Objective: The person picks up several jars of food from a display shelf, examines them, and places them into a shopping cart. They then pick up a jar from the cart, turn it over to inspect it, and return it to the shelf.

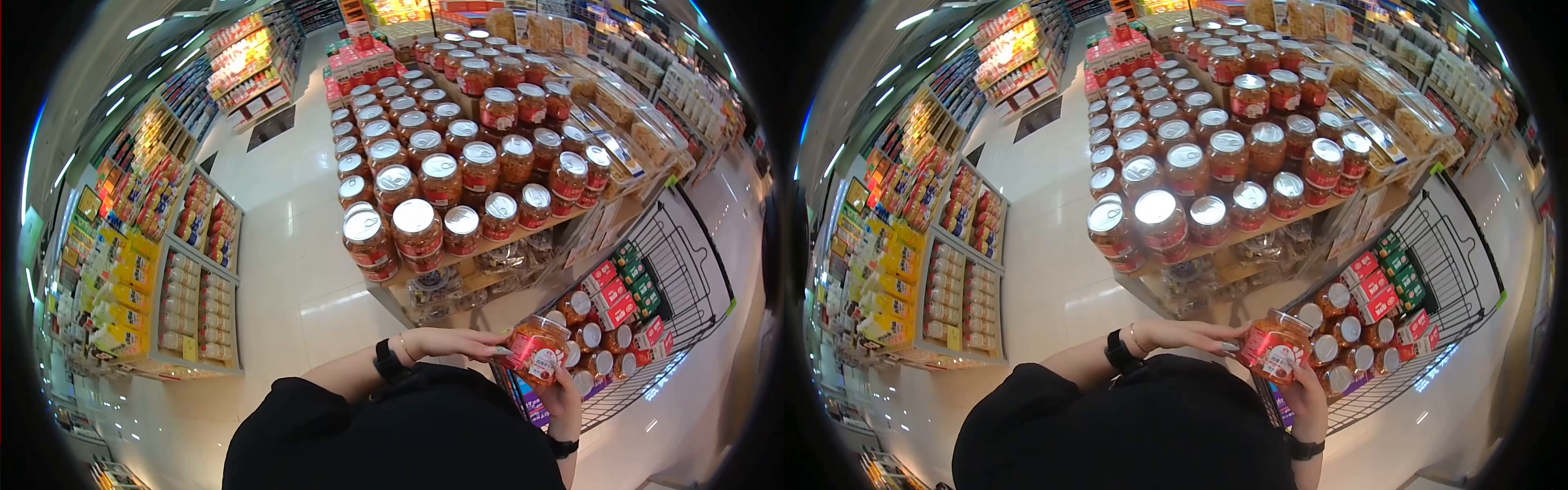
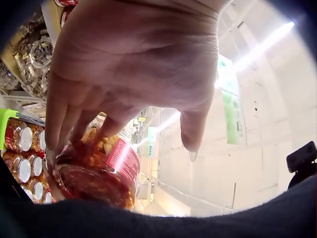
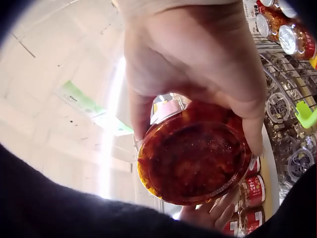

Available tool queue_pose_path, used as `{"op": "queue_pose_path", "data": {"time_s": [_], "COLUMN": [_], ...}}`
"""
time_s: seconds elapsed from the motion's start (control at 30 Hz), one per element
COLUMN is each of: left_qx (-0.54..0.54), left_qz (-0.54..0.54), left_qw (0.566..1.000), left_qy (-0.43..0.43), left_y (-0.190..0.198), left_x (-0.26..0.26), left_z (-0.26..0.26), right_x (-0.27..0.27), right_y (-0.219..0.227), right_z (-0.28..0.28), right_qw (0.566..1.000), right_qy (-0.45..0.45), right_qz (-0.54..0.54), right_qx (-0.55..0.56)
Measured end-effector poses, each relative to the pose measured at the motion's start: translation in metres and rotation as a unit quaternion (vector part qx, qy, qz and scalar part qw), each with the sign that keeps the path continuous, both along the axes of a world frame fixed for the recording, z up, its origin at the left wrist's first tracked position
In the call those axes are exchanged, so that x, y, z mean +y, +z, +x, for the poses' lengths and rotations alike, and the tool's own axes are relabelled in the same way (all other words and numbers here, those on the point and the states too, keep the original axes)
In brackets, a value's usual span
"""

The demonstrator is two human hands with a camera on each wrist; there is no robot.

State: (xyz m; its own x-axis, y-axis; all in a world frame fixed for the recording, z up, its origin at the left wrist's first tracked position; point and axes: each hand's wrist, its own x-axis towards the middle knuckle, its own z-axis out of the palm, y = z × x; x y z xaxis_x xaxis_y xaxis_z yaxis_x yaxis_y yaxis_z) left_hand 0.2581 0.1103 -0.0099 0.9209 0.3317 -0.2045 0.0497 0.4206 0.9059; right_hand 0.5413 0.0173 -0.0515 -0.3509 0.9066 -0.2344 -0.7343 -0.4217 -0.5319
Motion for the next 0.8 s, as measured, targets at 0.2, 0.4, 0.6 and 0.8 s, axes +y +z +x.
{"op": "queue_pose_path", "data": {"time_s": [0.2, 0.4, 0.6, 0.8], "left_qx": [0.005, 0.037, 0.079, 0.106], "left_qz": [0.011, -0.008, -0.006, -0.022], "left_qw": [1.000, 0.999, 0.996, 0.990], "left_qy": [-0.019, -0.002, 0.040, 0.085], "left_y": [-0.015, 0.001, -0.011, -0.016], "left_x": [0.006, 0.000, -0.013, -0.015], "left_z": [-0.008, -0.027, -0.040, -0.039], "right_x": [0.006, 0.021, 0.038, 0.042], "right_y": [0.004, 0.002, -0.010, -0.015], "right_z": [-0.005, -0.016, -0.028, -0.029], "right_qw": [0.998, 0.986, 0.974, 0.972], "right_qy": [0.039, 0.136, 0.192, 0.198], "right_qz": [0.002, -0.059, -0.057, -0.055], "right_qx": [-0.049, -0.074, -0.105, -0.111]}}
